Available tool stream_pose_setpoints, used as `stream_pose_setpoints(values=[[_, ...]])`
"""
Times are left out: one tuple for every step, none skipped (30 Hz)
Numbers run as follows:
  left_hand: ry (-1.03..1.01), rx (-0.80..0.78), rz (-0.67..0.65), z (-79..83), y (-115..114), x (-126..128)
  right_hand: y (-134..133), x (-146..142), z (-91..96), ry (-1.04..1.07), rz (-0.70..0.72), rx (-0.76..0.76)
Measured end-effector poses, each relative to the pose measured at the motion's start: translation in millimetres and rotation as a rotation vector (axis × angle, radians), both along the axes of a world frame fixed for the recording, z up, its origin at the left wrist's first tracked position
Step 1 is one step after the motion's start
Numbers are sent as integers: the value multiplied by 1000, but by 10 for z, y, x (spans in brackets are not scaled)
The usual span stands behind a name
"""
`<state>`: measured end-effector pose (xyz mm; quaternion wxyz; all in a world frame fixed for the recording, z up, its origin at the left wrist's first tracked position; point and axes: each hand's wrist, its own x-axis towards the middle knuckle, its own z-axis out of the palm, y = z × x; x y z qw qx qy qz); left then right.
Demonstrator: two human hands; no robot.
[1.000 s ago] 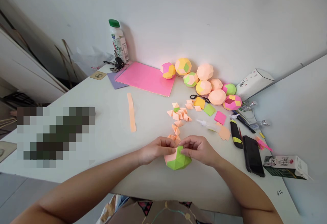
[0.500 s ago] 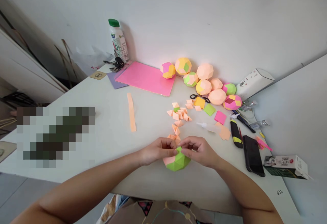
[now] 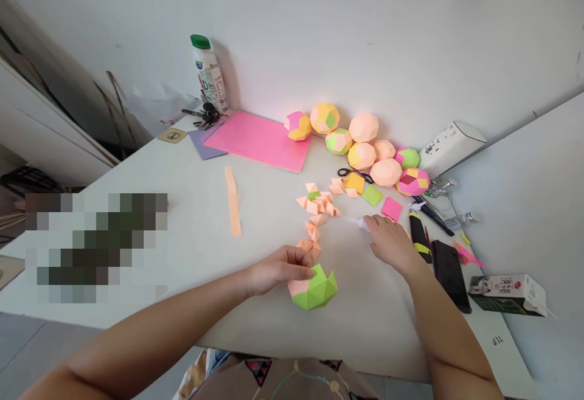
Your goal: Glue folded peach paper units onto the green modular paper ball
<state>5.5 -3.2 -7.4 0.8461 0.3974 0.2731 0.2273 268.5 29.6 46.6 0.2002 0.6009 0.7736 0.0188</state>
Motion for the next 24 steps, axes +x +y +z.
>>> stream_pose_setpoints(values=[[0, -3, 2, -5, 0, -3, 20, 2, -23, -7, -14, 11], [-1, -6, 4, -9, 0, -5, 42, 5, -47, -7, -28, 22], [-2, -7, 6, -12, 1, -5, 64, 11, -69, -2, -40, 32], [-3, -9, 4, -13, 3, -6, 87, 19, -85, 2, -50, 41], [-6, -10, 0, -12, 5, -5, 109, 30, -95, 11, -57, 46], [-9, -11, -5, -10, 6, -5, 126, 41, -94, 23, -61, 49], [-13, -11, -10, -6, 8, -6, 137, 51, -83, 37, -64, 50], [-16, -9, -15, 0, 8, -8, 140, 60, -59, 45, -63, 50], [-18, -7, -21, 6, 7, -11, 132, 64, -22, 72, -63, 57], [-21, -4, -28, 12, 5, -14, 113, 63, 26, 133, -63, 71], [-24, -1, -36, 18, 3, -17, 82, 56, 83, 217, -59, 88], [-27, 2, -45, 22, 0, -20, 40, 44, 146, 388, -55, 119], [-31, 3, -53, 25, -2, -21, -12, 26, 211, 586, -38, 141], [-34, 3, -60, 27, -4, -22, -69, 3, 272, 757, 6, 131], [-35, 5, -65, 29, -4, -21, -130, -22, 327, 899, 70, 103], [-33, 7, -71, 31, -3, -19, -191, -48, 371, 1018, 135, 54], [-30, 9, -78, 33, -1, -16, -249, -74, 404, 1117, 174, 8], [-28, 12, -87, 37, 1, -14, -301, -98, 424, 1200, 177, -28], [-27, 19, -94, 40, 4, -11, -347, -121, 435, 1269, 162, -69], [-26, 27, -101, 44, 6, -10, -384, -141, 438, 1326, 138, -111], [-25, 36, -107, 47, 8, -9, -413, -159, 437, 1368, 113, -149], [-23, 42, -112, 49, 10, -10, -434, -175, 433, 1399, 95, -180], [-20, 48, -116, 50, 10, -11, -447, -191, 428, 1423, 86, -199], [-18, 50, -118, 49, 10, -12, -455, -206, 423, 1442, 81, -206]])
